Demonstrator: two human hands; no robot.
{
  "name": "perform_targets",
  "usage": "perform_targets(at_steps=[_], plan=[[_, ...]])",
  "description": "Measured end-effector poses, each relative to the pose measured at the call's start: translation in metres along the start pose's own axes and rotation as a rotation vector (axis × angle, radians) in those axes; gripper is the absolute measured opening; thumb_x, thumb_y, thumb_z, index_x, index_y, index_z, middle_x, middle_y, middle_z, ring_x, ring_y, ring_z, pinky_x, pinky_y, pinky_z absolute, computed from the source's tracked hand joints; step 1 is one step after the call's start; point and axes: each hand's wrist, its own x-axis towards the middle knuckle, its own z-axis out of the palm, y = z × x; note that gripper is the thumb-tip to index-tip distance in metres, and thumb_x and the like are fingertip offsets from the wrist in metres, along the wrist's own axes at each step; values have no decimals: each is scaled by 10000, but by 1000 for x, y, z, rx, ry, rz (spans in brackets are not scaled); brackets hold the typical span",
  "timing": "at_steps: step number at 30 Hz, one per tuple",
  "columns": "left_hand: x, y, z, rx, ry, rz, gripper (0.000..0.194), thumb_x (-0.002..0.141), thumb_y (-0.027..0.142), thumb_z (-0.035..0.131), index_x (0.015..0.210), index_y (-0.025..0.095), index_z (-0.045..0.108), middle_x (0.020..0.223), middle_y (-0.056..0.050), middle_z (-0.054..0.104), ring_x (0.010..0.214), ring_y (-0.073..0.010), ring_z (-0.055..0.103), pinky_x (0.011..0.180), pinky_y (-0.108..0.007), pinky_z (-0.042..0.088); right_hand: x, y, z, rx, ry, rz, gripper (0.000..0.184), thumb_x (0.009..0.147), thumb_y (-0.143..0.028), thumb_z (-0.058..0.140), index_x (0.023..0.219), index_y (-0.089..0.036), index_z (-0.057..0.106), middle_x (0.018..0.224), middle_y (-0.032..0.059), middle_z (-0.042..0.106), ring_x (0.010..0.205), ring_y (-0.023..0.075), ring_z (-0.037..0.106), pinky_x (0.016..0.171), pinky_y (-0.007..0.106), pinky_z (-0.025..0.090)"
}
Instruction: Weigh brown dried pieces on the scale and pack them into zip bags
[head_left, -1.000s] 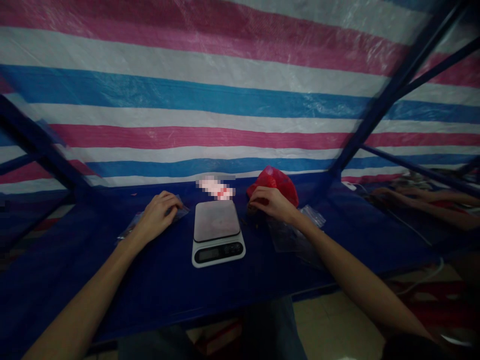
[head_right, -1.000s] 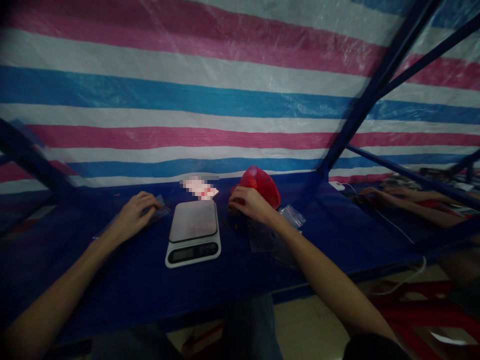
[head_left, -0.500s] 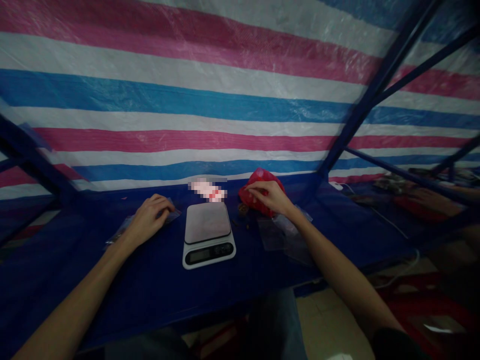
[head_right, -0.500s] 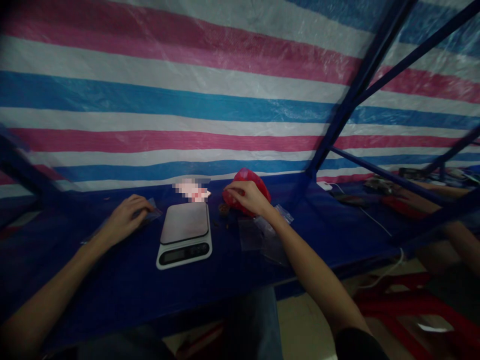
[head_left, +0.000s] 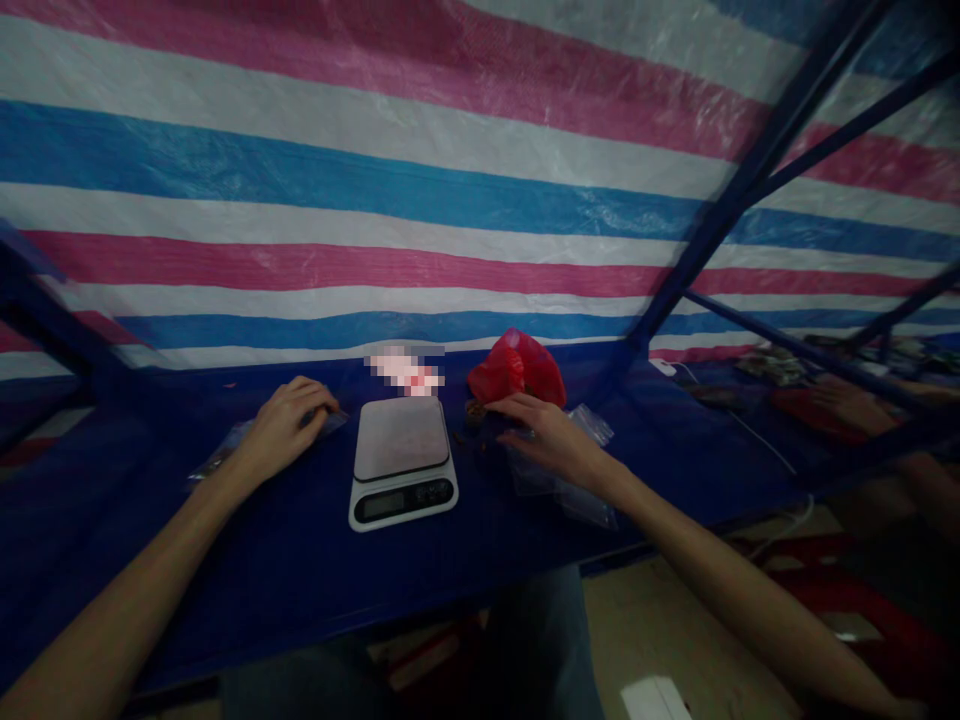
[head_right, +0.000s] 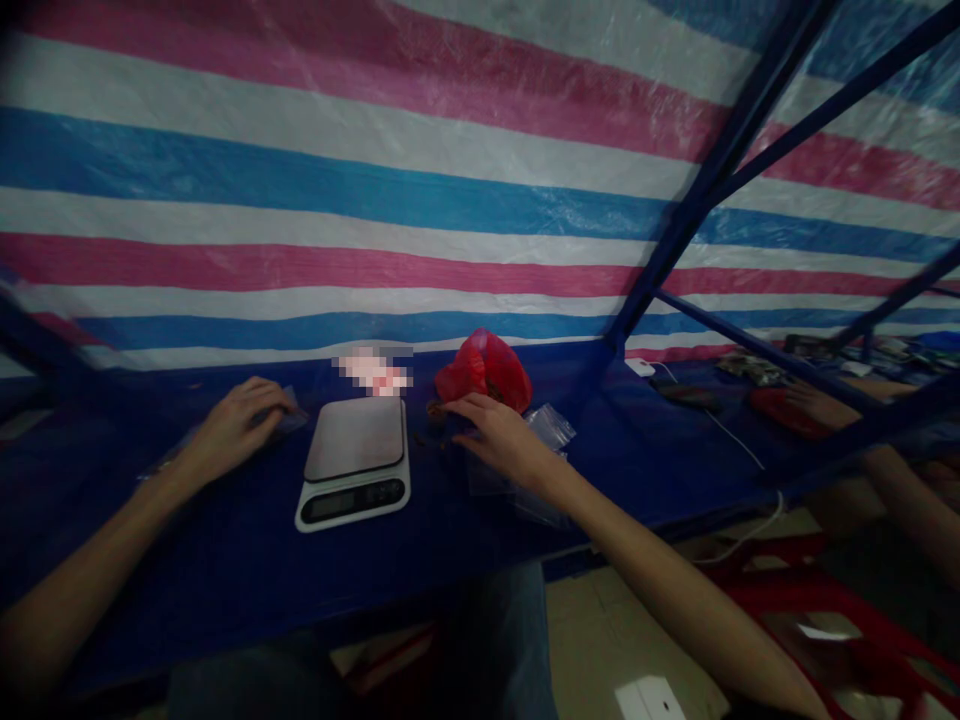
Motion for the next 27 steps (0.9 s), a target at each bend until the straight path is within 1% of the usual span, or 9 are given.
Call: perform_targets(at_steps=[1,3,5,8,11,16,24,26,27], plan=[[0,3,-1,-1,-7,-4,254,939,261,452,884,223,696,952,-73,730,1023,-278,605,919,-444,476,3,-4,7,-12,30,1,339,952,-154,679,1285,-220,699,1274,108,701,1151,251,674,1002,401,546],[0,7,-1,-5,-28,-11,257,940,256,449,892,218,699,960,-76,734,1028,-278,604,927,-447,476,5,-16,20,-38,53,-16,176,977,-177,656,1117,-200,759,1133,103,718,1047,237,687,920,366,564],[-1,10,-2,-6,-44,-17,261,941,247,446,901,214,702,964,-78,737,1026,-274,601,929,-446,473,0,-32,33,-54,13,-65,175,1020,-257,617,1033,-195,780,997,92,711,921,214,683,814,328,559],[-2,10,-1,-5,-35,-29,252,934,226,449,886,218,696,950,-68,734,1019,-261,596,947,-442,464,-19,-55,51,-59,-80,-136,290,1060,-366,559,1205,-209,755,907,75,706,843,204,669,784,330,542],[-2,10,0,-12,-24,-34,251,928,205,449,886,219,696,951,-60,730,1039,-252,594,965,-429,458,-35,-66,62,-130,-91,-136,364,1069,-385,529,1336,-204,699,895,83,710,850,226,659,800,361,535],[-1,17,1,-22,-42,-21,252,936,194,444,882,199,691,947,-71,728,1022,-254,595,954,-436,456,-37,-65,66,-254,-99,-193,383,1069,-379,511,1341,-182,695,891,114,713,845,261,635,751,403,524],[-1,19,0,-20,-46,-42,246,928,165,448,873,204,685,944,-63,731,1027,-250,595,941,-431,451,-22,-67,63,-88,-127,-176,274,1067,-280,503,1175,-200,742,886,100,722,838,249,645,754,398,518],[-1,19,0,-27,-42,-42,242,924,161,454,871,207,686,941,-64,729,1027,-252,594,944,-434,454,-16,-63,58,-62,-84,-136,253,1061,-261,506,1068,-210,754,884,90,711,826,237,647,749,384,526],[-1,18,1,-33,-43,-38,238,925,162,458,872,209,685,941,-64,729,1027,-253,593,945,-436,455,-11,-59,55,-48,-19,-93,249,1057,-252,509,1027,-213,753,887,87,702,825,232,649,751,377,535]])
